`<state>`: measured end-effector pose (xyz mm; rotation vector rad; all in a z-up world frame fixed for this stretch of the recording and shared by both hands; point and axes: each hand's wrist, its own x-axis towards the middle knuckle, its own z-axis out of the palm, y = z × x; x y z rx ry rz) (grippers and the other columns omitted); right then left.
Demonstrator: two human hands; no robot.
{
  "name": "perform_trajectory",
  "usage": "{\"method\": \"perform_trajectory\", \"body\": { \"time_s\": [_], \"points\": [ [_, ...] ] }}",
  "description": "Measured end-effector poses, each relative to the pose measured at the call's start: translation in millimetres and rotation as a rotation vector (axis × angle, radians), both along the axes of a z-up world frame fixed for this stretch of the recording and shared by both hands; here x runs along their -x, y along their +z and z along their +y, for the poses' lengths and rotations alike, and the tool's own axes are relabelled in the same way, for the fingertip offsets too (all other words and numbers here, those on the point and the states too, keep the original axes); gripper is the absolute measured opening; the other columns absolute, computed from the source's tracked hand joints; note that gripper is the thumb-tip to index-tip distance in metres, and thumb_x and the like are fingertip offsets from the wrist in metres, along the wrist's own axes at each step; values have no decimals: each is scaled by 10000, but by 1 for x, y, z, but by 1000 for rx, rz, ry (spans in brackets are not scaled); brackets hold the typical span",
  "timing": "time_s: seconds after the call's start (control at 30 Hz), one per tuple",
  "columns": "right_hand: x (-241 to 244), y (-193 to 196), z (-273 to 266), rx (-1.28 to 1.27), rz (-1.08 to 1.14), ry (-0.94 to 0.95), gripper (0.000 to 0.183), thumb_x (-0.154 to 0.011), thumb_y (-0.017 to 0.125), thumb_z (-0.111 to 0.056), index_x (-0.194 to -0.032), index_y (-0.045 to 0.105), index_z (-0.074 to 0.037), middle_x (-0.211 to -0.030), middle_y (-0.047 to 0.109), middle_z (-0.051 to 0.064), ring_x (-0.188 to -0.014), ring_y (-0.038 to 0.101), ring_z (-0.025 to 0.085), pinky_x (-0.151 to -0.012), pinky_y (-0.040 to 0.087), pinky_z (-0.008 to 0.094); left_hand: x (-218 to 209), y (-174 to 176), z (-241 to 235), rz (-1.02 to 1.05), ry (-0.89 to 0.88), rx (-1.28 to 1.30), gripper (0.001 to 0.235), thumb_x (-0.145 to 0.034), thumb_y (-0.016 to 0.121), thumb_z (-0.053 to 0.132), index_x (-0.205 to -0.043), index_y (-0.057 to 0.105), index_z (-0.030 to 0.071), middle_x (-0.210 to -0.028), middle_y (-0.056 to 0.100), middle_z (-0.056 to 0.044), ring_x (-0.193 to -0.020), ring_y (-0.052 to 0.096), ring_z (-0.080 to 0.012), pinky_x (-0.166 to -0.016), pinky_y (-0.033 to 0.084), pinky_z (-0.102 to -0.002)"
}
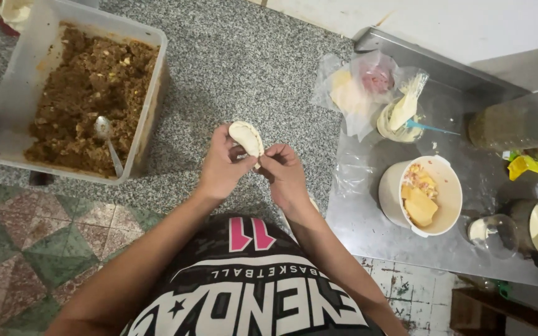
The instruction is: The person scoops a brown filling from a container onto round dough discs, folds them in half, and seals the edges to form empanadas. The finished empanadas are placed on the countertop.
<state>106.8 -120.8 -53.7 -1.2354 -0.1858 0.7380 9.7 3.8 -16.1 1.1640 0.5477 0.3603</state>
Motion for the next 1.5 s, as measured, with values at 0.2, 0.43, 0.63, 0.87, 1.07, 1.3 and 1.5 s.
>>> {"method": "perform_trajectory", "body": {
  "time_s": [0.2,0.43,0.63,0.87,1.07,1.3,1.5],
  "points": [
    [15,30,-4,138,-220,-39,175,-871,823,-80,-934,669,-26,-856,689,89,-867,701,183,-759,625,341,-2,0,-2,-36,90,55,763,-808,662,-106,-1442,248,-4,-1248,542,-195,-1149,616,-303,-897,616,-407],
    [7,24,-12,177,-598,12,200,-844,830,-3,-1028,769,-55,-1003,653,75,-918,693,163,-820,601,327,-3,-5,-7,-107,116,84,687,-843,663,-88,-1411,286,-3,-1231,511,-161,-1131,595,-267,-899,607,-383],
    [8,14,-9,61,-331,-60,247,-837,804,34,-1019,669,-64,-891,627,10,-825,632,99,-762,571,276,0,6,-8,-135,84,77,494,-990,586,86,-1418,347,23,-1277,501,-227,-1211,593,-378,-995,566,-497],
    [-2,24,-18,22,-292,4,397,-835,811,21,-1182,621,-13,-857,643,47,-818,644,134,-770,570,324,-9,-15,-11,-156,188,348,280,-966,697,180,-1183,620,21,-1088,631,-117,-976,714,-275,-827,668,-491],
    [2,15,3,-117,-293,131,511,-897,786,-72,-1368,598,-134,-1473,581,54,-1360,527,220,-1081,489,448,-13,-17,1,-142,148,347,366,-936,741,246,-1229,654,45,-1097,676,-86,-975,691,-220,-841,630,-404],
    [-18,-25,30,-69,-122,36,421,-899,753,-17,-1301,636,28,-1190,721,202,-1052,718,282,-876,626,417,-15,-36,44,-43,119,146,306,-930,758,190,-1164,681,7,-1029,694,-99,-878,689,-171,-745,636,-332],
    [-26,-24,74,-35,-3,17,404,-893,740,17,-1278,622,41,-1213,694,230,-1028,714,310,-852,636,442,-20,-62,82,-37,116,173,367,-897,795,174,-1183,682,-27,-998,716,-139,-855,705,-180,-768,631,-337]
  ]
}}
